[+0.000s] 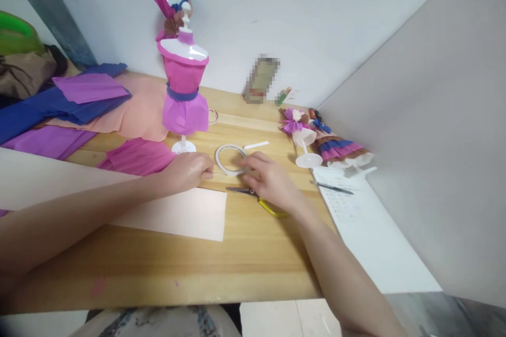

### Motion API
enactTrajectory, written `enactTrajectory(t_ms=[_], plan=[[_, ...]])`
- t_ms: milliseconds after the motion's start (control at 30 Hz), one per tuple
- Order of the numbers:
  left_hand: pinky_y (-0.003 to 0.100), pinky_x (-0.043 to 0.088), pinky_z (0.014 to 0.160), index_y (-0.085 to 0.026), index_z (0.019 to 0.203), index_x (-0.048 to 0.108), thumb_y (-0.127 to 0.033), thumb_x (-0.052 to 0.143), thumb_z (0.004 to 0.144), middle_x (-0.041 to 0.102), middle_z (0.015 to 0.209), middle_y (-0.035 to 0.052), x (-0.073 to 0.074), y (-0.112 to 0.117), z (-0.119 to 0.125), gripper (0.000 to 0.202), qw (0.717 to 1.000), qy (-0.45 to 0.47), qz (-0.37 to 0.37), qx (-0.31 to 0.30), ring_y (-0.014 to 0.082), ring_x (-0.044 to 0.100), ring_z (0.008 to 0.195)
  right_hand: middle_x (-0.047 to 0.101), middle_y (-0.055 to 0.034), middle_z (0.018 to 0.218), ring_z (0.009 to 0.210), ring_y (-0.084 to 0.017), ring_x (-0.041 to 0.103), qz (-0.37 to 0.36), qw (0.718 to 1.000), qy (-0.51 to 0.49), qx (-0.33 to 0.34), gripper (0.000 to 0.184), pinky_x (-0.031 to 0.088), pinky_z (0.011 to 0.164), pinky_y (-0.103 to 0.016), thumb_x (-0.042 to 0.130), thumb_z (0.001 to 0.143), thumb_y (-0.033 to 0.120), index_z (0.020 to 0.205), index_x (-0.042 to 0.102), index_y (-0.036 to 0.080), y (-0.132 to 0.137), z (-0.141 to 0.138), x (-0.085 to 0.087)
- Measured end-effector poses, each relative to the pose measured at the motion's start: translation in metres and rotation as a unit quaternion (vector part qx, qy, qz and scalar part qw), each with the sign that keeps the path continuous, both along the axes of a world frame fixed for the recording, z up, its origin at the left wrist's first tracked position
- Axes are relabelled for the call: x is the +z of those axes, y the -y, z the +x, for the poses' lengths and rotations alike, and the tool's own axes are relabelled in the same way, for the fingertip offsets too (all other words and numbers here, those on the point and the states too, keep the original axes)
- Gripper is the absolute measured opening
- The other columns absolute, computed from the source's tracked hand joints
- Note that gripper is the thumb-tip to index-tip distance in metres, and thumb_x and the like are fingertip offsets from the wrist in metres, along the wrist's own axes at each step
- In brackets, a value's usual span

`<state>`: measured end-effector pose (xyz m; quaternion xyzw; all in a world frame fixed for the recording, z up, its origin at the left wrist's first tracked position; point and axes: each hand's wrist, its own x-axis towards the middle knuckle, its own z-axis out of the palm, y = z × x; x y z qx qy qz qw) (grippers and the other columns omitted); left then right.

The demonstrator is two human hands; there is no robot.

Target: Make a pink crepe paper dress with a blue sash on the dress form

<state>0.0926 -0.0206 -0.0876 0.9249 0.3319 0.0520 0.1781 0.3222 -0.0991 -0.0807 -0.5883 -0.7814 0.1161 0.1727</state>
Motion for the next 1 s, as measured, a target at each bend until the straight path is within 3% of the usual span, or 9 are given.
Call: enactTrajectory(t_ms=[33,133,300,433,533,833,1000], plan=[[0.028,0.037,0.059,-0.017,0.073,0.065,-0.017,0.053,0.083,0.068,0.078,0.0065,0.000,0.000,0.000,0.016,1.000,0.002,0.000,0.000,0.0206,0.063,0.073,0.061,-0.0123,0.121,0.104,-0.023,0.062,0.002,0.999,0.001,0.038,0.032,0.050,0.089,-0.036,0.050,0.082,0.014,0.111,0.063,0.018,-0.005,-0.003,-0.005],[0.029,0.037,0.060,-0.017,0.076,0.066,-0.018,0.054,0.083,0.070,0.081,0.0073,-0.001,-0.001,0.000,0.014,1.000,0.006,-0.007,0.006,0.0217,0.063,0.075,0.062,-0.0121,0.122,0.116,-0.025,0.057,0.000,0.996,0.006,0.093,0.034,0.045,0.100,-0.041,0.048,0.079,0.008,0.107,0.065,0.018,-0.014,-0.006,-0.015],[0.028,0.037,0.061,-0.016,0.075,0.070,-0.019,0.058,0.082,0.070,0.078,0.0074,0.003,-0.002,0.001,0.014,0.999,0.011,-0.040,0.019,0.0219,0.064,0.075,0.064,-0.0107,0.112,0.106,-0.023,0.060,-0.024,0.996,0.016,0.087,0.021,0.048,0.091,-0.036,0.045,0.086,0.012,0.091,0.064,0.019,-0.010,-0.005,-0.009],[0.027,0.038,0.064,-0.017,0.080,0.072,-0.022,0.058,0.084,0.072,0.083,0.0062,0.006,-0.005,0.000,0.015,0.997,0.039,-0.069,0.006,0.0194,0.064,0.077,0.066,-0.0066,0.095,0.086,-0.020,0.062,-0.067,0.993,0.047,0.089,0.018,0.047,0.076,-0.030,0.042,0.093,0.018,0.092,0.060,0.020,0.000,-0.003,0.000],[0.026,0.038,0.066,-0.017,0.083,0.073,-0.022,0.058,0.085,0.073,0.086,0.0049,0.005,-0.009,-0.001,0.016,0.994,0.065,-0.089,-0.004,0.0172,0.063,0.076,0.064,-0.0038,0.083,0.073,-0.017,0.060,-0.083,0.992,0.015,0.096,0.017,0.044,0.067,-0.026,0.042,0.096,0.023,0.092,0.058,0.020,0.006,0.000,0.002],[0.024,0.028,0.053,-0.016,0.070,0.069,-0.028,0.063,0.077,0.062,0.061,-0.0015,0.012,-0.006,-0.003,0.015,0.984,0.112,-0.141,0.002,0.0112,0.049,0.057,0.060,-0.0029,0.083,0.072,-0.014,0.054,-0.116,0.977,-0.100,0.149,0.019,0.043,0.068,-0.024,0.042,0.098,0.029,0.092,0.057,0.019,0.012,0.006,0.005],[0.023,0.026,0.052,-0.016,0.074,0.060,-0.042,0.081,0.058,0.052,0.062,-0.0048,0.019,-0.009,-0.008,0.037,0.968,0.173,-0.179,0.014,0.0107,0.044,0.059,0.059,-0.0042,0.084,0.075,-0.014,0.054,-0.158,0.955,-0.179,0.175,0.022,0.043,0.069,-0.025,0.046,0.098,0.034,0.091,0.059,0.017,0.017,0.008,0.011]])
